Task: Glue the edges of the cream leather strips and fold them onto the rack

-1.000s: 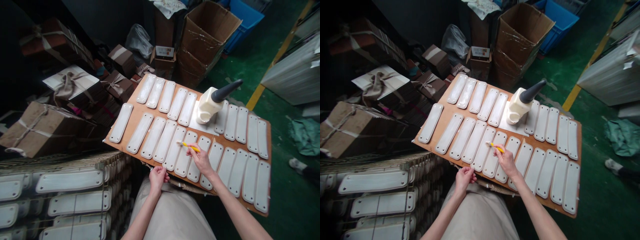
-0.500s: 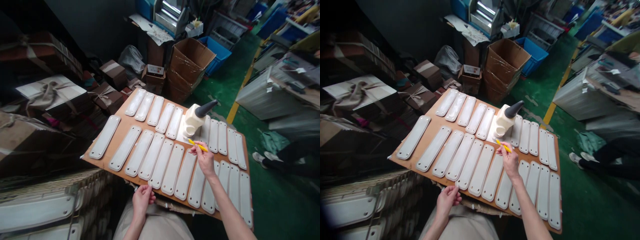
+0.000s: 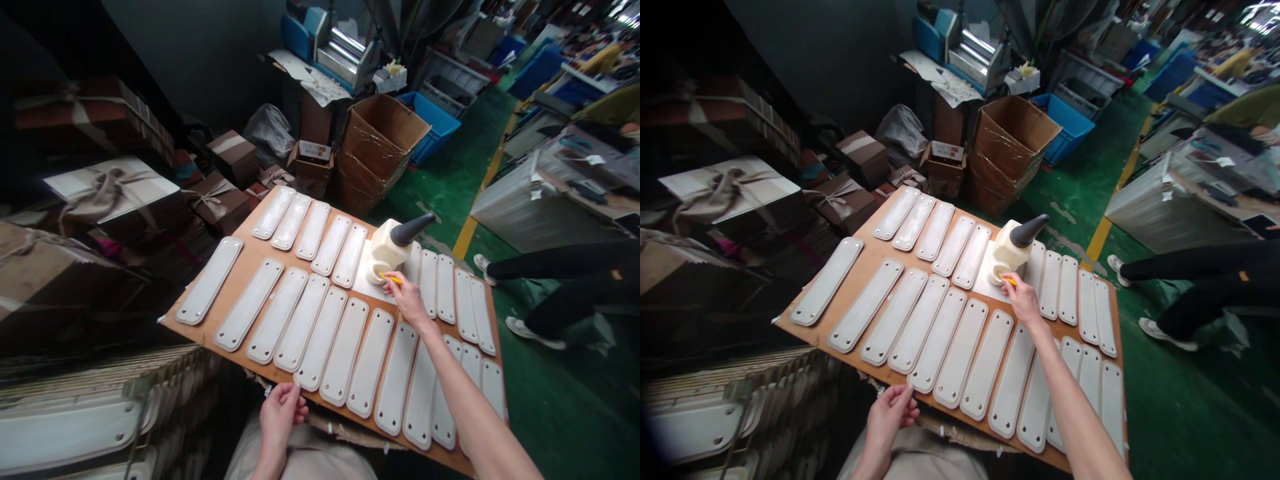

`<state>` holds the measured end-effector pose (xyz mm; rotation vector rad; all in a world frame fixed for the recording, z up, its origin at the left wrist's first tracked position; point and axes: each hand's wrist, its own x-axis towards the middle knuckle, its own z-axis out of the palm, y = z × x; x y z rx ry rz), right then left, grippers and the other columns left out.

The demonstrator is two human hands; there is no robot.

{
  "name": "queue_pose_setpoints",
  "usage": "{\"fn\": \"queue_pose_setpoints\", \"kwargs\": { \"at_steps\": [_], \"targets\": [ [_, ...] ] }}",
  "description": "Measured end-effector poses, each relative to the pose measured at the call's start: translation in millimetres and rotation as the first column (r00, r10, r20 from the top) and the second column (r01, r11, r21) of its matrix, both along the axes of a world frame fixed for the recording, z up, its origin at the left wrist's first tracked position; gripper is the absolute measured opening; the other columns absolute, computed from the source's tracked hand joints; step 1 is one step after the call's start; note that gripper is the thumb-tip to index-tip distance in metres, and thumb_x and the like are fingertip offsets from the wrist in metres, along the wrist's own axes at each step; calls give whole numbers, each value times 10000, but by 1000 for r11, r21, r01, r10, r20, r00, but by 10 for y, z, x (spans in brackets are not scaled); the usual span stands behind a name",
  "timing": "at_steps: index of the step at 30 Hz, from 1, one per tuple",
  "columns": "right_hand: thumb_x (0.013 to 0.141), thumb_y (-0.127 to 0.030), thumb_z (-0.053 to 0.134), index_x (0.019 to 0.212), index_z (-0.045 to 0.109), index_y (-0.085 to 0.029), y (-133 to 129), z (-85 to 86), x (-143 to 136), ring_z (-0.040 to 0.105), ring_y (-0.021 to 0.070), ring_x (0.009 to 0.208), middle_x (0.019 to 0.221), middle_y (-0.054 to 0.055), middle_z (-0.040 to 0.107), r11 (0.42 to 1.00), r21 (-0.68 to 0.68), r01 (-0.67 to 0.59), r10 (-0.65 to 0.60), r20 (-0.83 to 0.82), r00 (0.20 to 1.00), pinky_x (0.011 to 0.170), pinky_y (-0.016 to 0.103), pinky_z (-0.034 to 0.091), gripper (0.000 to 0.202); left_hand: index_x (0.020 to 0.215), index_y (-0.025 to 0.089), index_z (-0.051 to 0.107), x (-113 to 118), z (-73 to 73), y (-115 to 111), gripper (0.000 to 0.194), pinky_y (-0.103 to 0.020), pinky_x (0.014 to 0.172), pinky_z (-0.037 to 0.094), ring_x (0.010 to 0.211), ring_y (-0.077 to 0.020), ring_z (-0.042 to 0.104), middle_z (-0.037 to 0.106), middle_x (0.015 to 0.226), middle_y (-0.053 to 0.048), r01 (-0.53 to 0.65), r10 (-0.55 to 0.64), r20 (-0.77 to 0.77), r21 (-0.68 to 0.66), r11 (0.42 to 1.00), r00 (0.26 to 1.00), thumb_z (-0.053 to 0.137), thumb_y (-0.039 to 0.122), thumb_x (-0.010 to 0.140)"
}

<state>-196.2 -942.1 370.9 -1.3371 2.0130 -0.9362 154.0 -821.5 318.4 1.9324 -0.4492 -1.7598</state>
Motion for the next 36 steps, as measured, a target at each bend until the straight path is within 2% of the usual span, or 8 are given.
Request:
{"fn": "queue_pose_setpoints", "kwargs": {
  "at_steps": [4,10,15,19,23,26,30,36],
  "targets": [
    [921,-538,469,1086,620,-232,82,110,-36,689,198,679,766,23,690,999,-26,-47,46,-52,998,660,323,553,379,708,159,570,-6,70,-28,457,-194,364,439,410,-148,607,632,478,-9,3,-3,-2,4,1000,1000,790,517,526],
    [960,-418,437,1095,632,-277,250,319,-70,672,233,957,1077,36,697,939,25,-344,331,-345,879,777,338,526,276,710,159,568,-15,93,-39,426,-195,371,446,412,-141,605,634,489,-4,9,-9,-2,8,1000,1000,775,497,555],
    [970,-386,434,1114,621,-273,460,454,-25,671,233,962,1072,37,695,940,53,-337,332,-375,866,777,332,520,262,709,158,573,-26,118,-41,405,-196,375,451,419,-143,609,631,489,-3,-4,4,-6,10,1000,1000,781,474,565],
    [945,-446,480,1099,626,-263,562,492,6,691,223,859,934,34,714,982,-6,-191,185,-212,959,779,348,536,280,715,153,581,-29,139,-47,391,-194,383,458,429,-144,615,637,500,-9,-10,10,-12,3,1000,1000,779,462,580],
    [897,-515,540,1067,609,-222,445,386,66,701,207,711,779,27,700,981,-139,138,-115,164,980,669,330,572,346,715,149,583,-28,141,-47,396,-193,381,457,426,-141,612,634,504,-12,-7,7,-10,-5,1000,1000,776,466,579],
    [838,-552,602,1025,585,-190,272,224,134,692,189,601,710,16,691,904,-170,393,-296,415,860,532,281,556,407,712,148,582,-30,142,-41,403,-194,378,453,421,-141,608,628,503,-12,-8,7,-7,-7,1000,1000,775,473,574],
    [723,-557,702,969,558,-180,215,21,165,686,173,549,632,-11,684,753,-72,655,-460,654,601,455,221,524,473,729,146,587,-30,170,-27,403,-191,384,455,430,-142,617,640,526,-18,-7,7,-6,-15,1000,1000,767,478,589],
    [685,-430,755,897,577,-182,537,8,73,698,147,596,649,-13,699,661,9,750,-530,714,458,507,187,539,371,758,135,602,-25,215,-14,420,-202,390,465,447,-151,628,647,546,-24,-26,26,-2,-51,998,1000,766,488,598]
  ]
}}
